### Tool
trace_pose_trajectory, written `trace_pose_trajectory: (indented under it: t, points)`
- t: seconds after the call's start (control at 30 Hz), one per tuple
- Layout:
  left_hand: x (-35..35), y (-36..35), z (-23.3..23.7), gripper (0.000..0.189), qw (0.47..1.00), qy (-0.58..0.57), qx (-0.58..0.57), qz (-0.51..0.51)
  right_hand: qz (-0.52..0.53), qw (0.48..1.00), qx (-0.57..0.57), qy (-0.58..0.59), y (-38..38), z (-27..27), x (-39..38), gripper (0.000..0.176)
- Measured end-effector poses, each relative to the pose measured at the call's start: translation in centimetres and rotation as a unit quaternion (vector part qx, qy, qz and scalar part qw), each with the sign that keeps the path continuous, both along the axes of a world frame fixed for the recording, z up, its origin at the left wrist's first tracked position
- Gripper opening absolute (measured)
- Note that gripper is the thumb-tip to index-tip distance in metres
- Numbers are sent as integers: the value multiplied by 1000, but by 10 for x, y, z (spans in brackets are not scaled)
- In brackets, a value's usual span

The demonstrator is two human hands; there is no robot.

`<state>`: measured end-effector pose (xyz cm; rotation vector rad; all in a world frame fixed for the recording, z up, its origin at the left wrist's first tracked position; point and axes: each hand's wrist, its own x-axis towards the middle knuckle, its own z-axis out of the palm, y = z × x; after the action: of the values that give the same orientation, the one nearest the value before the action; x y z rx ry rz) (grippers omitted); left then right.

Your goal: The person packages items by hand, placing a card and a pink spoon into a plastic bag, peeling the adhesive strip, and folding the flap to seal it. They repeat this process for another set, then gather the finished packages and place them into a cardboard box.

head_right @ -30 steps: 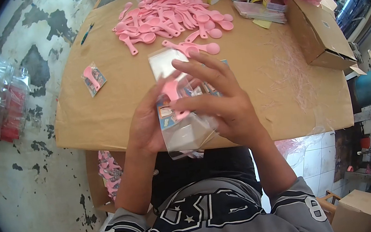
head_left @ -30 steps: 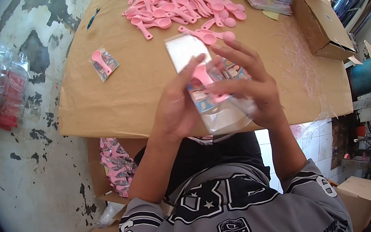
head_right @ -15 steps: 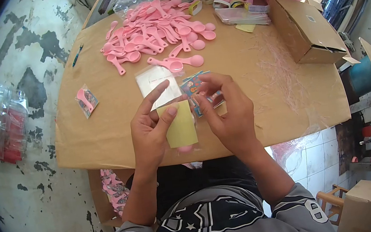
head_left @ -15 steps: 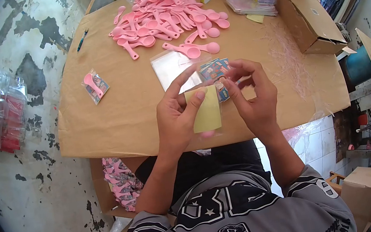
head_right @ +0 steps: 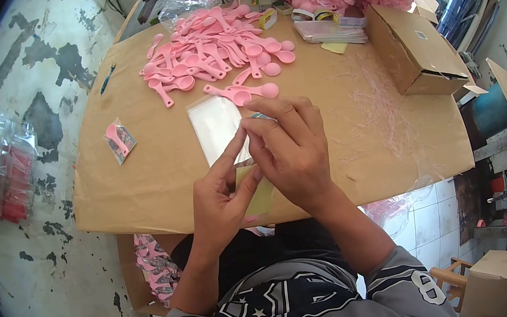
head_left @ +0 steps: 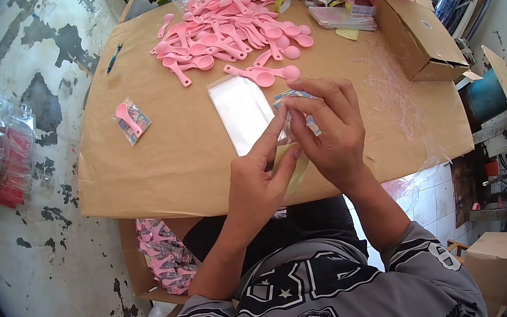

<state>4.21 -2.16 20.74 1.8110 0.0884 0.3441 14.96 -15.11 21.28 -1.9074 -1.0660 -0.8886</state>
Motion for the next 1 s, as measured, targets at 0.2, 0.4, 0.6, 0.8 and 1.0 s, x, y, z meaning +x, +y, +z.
trace_pose_trajectory:
  t: [0.2,0.4,0.6,0.8,1.0]
  points:
    - [1,5,-7,61,997,8,-60,-40,59,981,83,164,-3,7,6,21]
    - [4,3,-9,60,977,5,-211,-34,133,890,328,289,-27,13,36,14]
    - [8,0,-2,67,982,13,-183,-36,36,998,11,50,-16,16,9,25]
    - [9,-4,-5,68,999,17,-27,-16,0,1000,-2,-9,-10,-1,14,27]
    - [13,-14,1,67,994,-21,101,-24,14,999,28,31,-19,1,17,20]
